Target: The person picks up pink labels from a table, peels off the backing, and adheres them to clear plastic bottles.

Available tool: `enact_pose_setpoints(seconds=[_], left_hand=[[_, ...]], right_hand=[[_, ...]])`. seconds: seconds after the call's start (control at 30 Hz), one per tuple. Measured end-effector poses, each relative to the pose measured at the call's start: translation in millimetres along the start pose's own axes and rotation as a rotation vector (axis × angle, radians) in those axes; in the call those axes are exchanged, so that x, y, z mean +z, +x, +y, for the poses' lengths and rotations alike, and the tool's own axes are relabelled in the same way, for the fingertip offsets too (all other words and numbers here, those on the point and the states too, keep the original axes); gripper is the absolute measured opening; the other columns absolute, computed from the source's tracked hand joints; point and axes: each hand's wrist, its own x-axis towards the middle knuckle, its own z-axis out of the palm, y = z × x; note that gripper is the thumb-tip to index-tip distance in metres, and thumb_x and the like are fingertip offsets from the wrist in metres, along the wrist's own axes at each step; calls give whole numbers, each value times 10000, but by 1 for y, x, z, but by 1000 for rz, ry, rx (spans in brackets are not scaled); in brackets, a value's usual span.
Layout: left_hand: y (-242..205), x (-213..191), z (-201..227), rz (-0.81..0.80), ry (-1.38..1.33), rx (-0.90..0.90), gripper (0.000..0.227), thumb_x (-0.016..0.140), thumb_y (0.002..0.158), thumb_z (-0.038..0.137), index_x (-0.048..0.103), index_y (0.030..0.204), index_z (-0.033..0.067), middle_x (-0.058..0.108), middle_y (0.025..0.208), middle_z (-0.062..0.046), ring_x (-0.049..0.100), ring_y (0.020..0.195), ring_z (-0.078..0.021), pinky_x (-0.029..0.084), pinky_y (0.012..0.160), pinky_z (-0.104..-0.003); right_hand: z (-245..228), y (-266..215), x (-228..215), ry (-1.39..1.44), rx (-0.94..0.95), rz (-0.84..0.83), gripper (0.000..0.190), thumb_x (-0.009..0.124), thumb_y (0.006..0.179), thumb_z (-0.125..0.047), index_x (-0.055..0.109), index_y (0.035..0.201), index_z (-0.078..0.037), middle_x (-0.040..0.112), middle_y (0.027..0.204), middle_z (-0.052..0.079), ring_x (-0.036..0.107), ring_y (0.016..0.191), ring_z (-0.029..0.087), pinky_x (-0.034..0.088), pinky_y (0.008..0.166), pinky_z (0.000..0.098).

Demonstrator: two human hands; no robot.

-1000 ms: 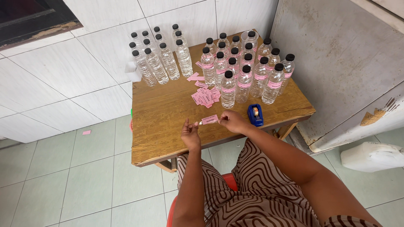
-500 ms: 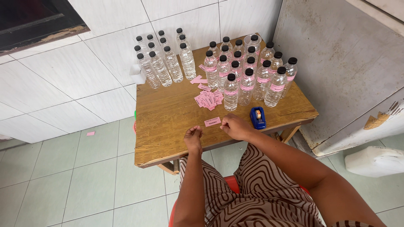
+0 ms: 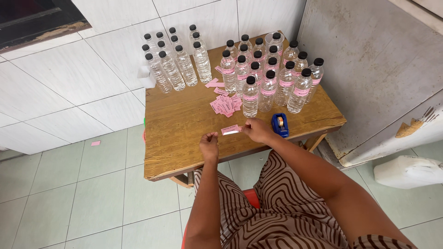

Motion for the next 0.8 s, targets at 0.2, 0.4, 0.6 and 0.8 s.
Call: enact_pose_setpoints(seconds=[0.2,0.4,0.6,0.8], left_hand=[[27,6,-37,-21,275,44,72,788,888,128,769,949,96,677,746,-61,608,682,-147,464,617,-269],[36,10,-44,-35,478,66,59,784,890,181,771,929,137,728,788,-61,693,747,-195,519,678,-317],[37,16,-40,-8,873,-33,59,712,924,359,740,930,307,726,922,86,702,976,-185,494,875,-397],[45,27,-48,37,966,-82,82,730,878,420,726,903,342,704,946,102,665,1044,-181,463,926,-415]], right_hand=[[29,31,20,113,213,18,420,723,886,-502,721,891,-82,689,848,138,709,927,319,546,772,404],[44,50,40,29,261,13,453,759,830,-539,732,886,-91,722,881,166,722,981,357,563,819,431],[42,68,45,-48,299,-39,389,727,861,-484,739,904,-97,741,936,184,714,1059,369,563,867,442],[19,64,28,-135,351,-91,373,661,909,-512,759,934,-152,748,977,159,715,1077,346,566,881,430]])
